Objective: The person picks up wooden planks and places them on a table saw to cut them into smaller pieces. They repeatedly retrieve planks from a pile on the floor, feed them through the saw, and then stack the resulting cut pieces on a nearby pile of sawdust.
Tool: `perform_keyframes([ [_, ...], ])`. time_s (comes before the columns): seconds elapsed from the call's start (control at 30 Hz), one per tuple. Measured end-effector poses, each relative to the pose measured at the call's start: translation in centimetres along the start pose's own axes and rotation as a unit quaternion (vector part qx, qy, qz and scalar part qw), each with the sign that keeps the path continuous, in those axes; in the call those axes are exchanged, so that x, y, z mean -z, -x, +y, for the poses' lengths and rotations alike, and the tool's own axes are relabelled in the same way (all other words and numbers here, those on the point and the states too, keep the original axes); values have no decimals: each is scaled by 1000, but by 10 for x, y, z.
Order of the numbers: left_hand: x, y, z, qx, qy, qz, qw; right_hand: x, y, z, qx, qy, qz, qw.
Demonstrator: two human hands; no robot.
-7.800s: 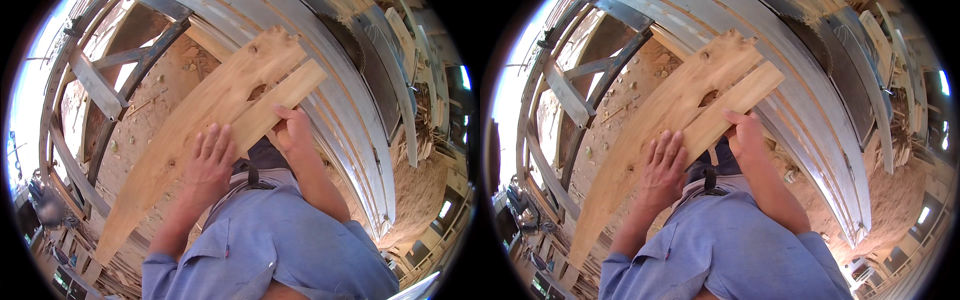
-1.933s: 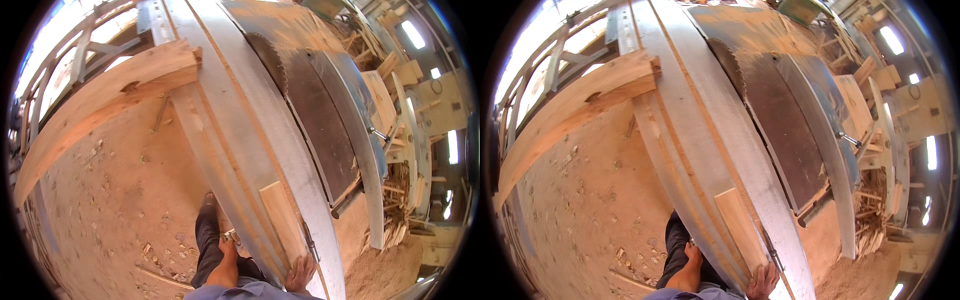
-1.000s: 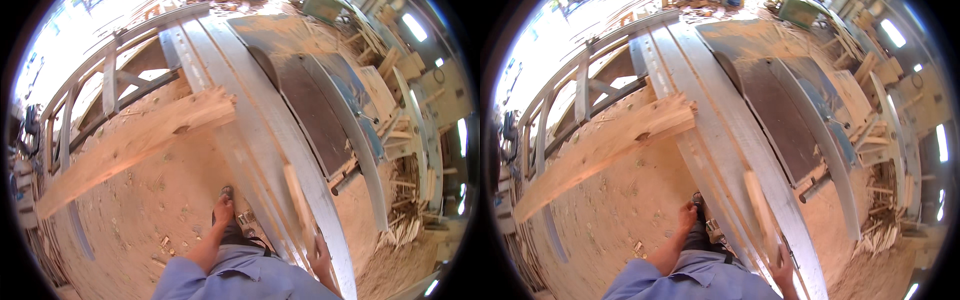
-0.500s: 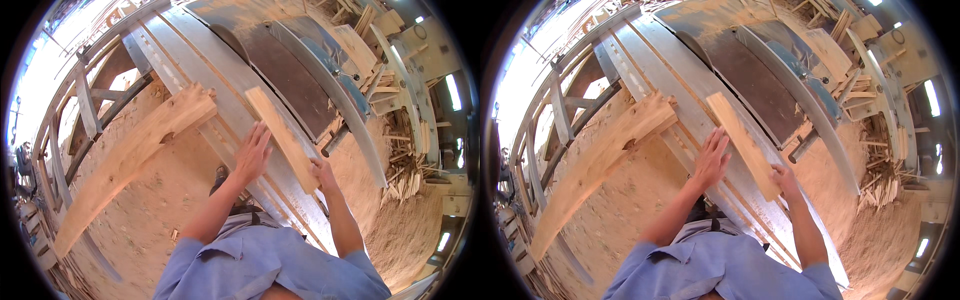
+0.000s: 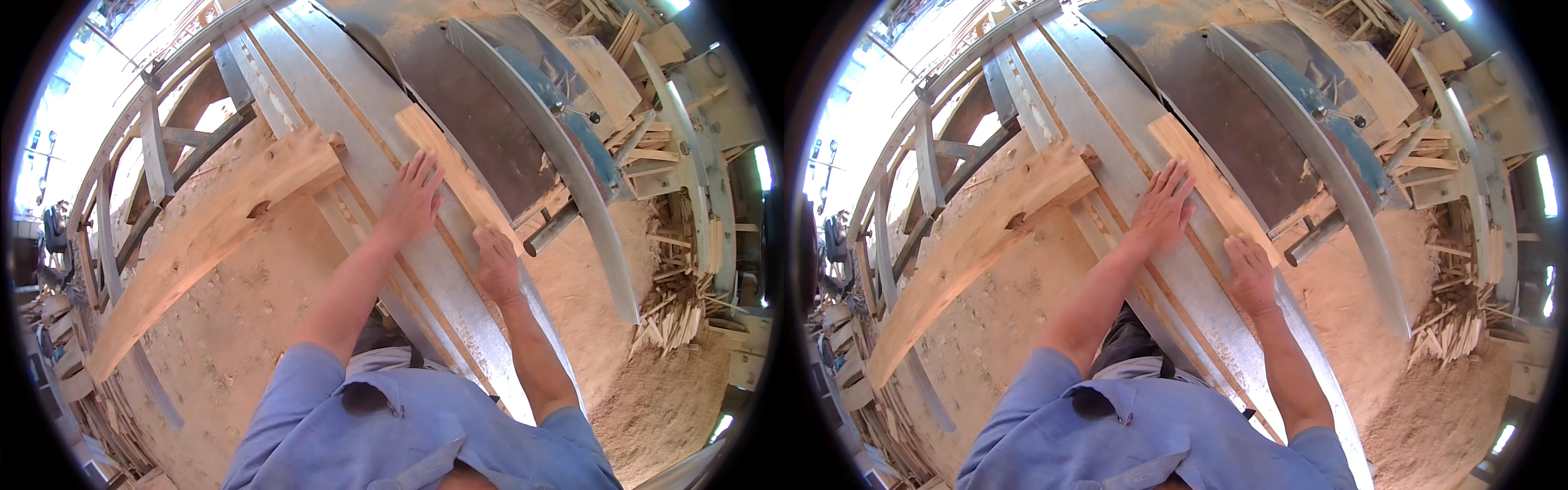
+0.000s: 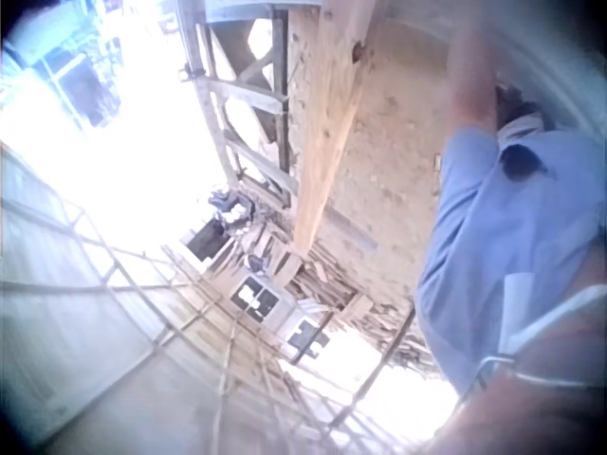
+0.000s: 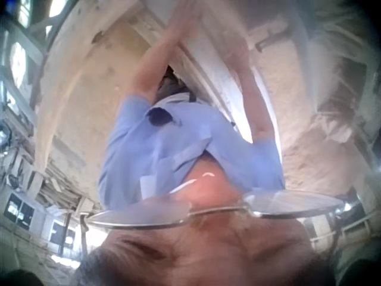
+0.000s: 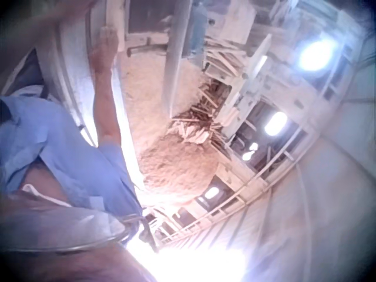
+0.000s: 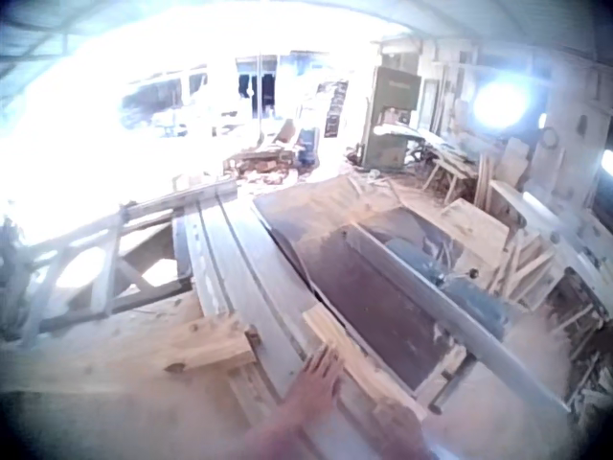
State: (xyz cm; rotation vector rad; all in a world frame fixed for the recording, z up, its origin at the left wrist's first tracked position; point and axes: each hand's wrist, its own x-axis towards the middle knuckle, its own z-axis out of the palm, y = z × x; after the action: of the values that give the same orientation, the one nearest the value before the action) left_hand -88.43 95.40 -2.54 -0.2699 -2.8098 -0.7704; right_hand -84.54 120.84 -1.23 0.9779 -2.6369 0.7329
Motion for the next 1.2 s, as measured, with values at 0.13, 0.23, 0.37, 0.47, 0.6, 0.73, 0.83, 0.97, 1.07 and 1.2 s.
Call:
perform_keyframes([
  [0.13, -2, -11, -4, 13, -4, -12, 1000, -7, -5, 8, 4, -16, 16, 1000],
  [0.23, -4, -20, -5, 38, -17, -11, 999, -15, -14, 8, -18, -40, 40, 998],
  [0.37, -10, -26, -9, 52, -41, -1, 998, -20, -22, 7, -31, -51, 45, 997],
  [0.47, -10, -30, -7, 64, -50, -4, 997, -23, -26, 9, -31, -49, 46, 997],
  [0.6, -13, -32, -12, 73, -62, -6, 995, -25, -33, 8, -32, -45, 44, 998],
  [0.73, -14, -33, -15, 76, -74, 0, 994, -29, -37, 7, -28, -39, 53, 997],
  [0.83, -14, -35, -18, 76, -75, -1, 994, -32, -39, 8, -26, -37, 59, 997],
  [0.97, -14, -36, -22, 77, -74, 0, 994, -35, -43, 7, -26, -33, 59, 997],
  [1.07, -14, -36, -23, 77, -69, 4, 995, -37, -43, 7, -23, -30, 60, 997],
  [1.2, -12, -38, -24, 78, -64, 6, 995, -41, -44, 9, -17, -26, 62, 998],
])
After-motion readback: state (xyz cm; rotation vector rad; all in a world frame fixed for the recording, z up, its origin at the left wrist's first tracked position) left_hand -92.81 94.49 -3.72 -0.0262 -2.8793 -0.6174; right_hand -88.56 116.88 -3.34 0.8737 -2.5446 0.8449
